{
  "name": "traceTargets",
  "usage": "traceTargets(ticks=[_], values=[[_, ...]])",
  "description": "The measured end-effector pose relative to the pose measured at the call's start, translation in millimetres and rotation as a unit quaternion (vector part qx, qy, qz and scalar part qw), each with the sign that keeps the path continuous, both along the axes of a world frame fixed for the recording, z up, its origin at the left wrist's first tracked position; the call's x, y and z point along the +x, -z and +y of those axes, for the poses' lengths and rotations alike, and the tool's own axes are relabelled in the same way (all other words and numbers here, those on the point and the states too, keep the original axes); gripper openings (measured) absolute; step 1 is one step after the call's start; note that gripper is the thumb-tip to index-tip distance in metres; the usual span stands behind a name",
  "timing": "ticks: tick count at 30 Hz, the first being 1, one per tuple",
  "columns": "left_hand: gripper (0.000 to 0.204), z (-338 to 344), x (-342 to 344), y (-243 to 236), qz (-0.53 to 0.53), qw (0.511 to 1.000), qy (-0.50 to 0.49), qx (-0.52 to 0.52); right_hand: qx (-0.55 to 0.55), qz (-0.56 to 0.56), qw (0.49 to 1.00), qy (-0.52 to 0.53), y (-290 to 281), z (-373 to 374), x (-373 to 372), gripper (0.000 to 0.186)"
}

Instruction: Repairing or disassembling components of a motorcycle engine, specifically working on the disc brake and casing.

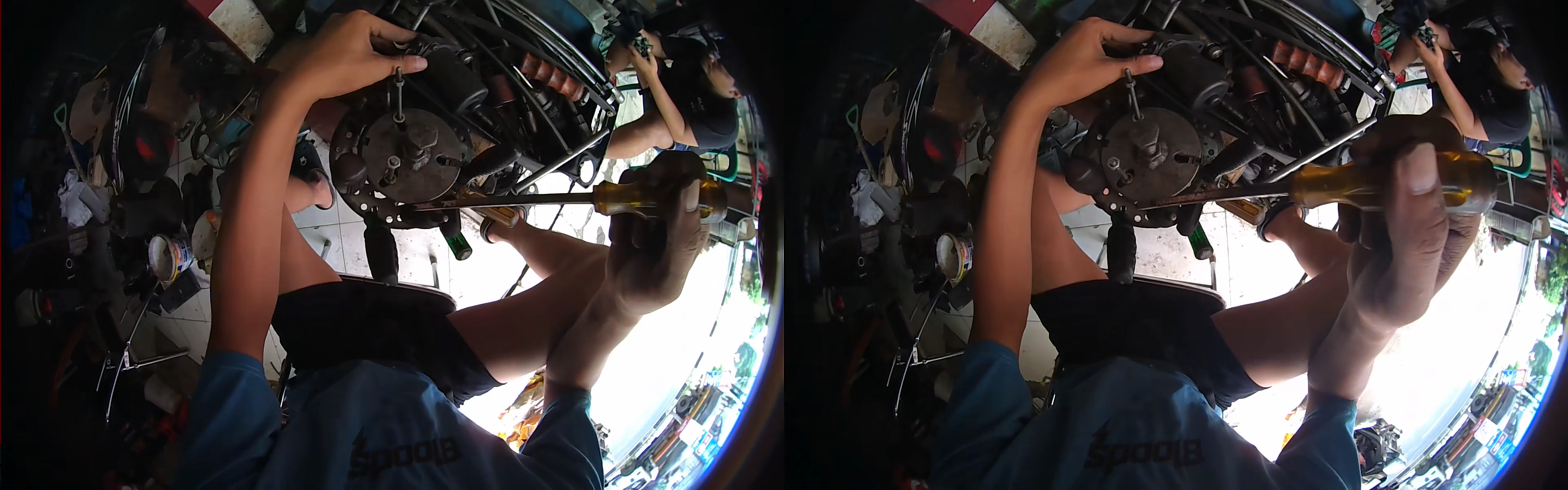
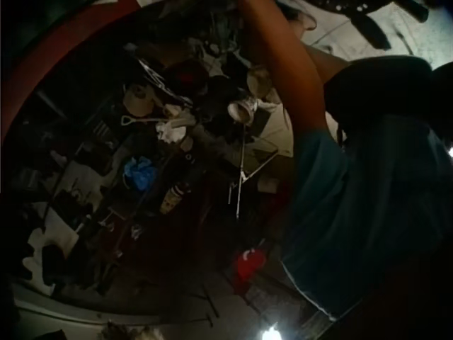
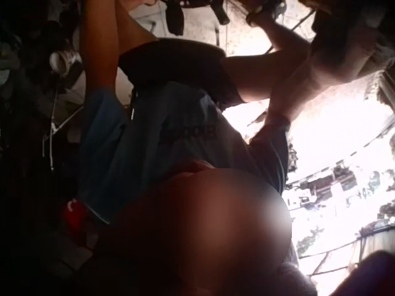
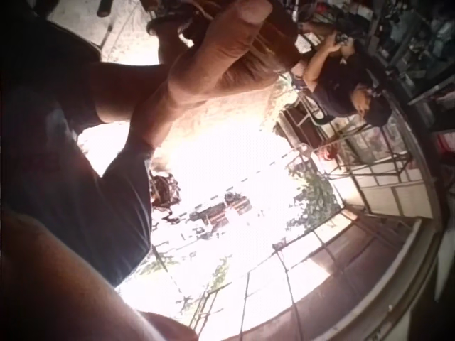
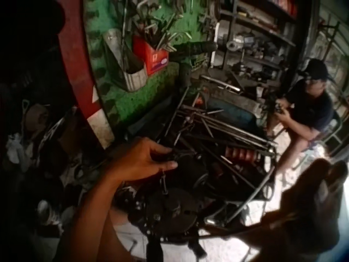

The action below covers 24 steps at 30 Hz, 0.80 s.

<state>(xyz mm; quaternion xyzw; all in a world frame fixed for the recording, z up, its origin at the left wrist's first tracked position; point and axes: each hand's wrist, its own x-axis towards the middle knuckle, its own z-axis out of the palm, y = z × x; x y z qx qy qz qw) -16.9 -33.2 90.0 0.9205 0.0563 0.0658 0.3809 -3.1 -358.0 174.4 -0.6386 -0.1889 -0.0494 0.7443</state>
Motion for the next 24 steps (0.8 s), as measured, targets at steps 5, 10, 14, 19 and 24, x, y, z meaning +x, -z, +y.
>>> traceTargets(ticks=[5, 10, 14, 19, 24], values=[[0.061, 3, 0, 9, 0.002, 1.0, -0.008, 0.029, -0.132, -0.058, 0.981, -0.13, -10, 19, -21, 0.015], [0.053, 8, 10, 26, -0.068, 0.997, 0.025, -0.031, -0.178, -0.124, 0.96, -0.175, -2, 48, -37, 0.012], [0.045, 5, 6, 4, -0.012, 0.998, 0.056, -0.018, -0.208, -0.152, 0.945, -0.204, 1, 57, -51, 0.017], [0.046, 4, -1, -12, 0.009, 0.998, 0.061, -0.029, -0.195, -0.156, 0.949, -0.192, -2, 68, -57, 0.022], [0.049, 6, 8, 25, -0.117, 0.993, 0.02, 0.031, -0.284, -0.215, 0.908, -0.22, 8, 78, -51, 0.021]])
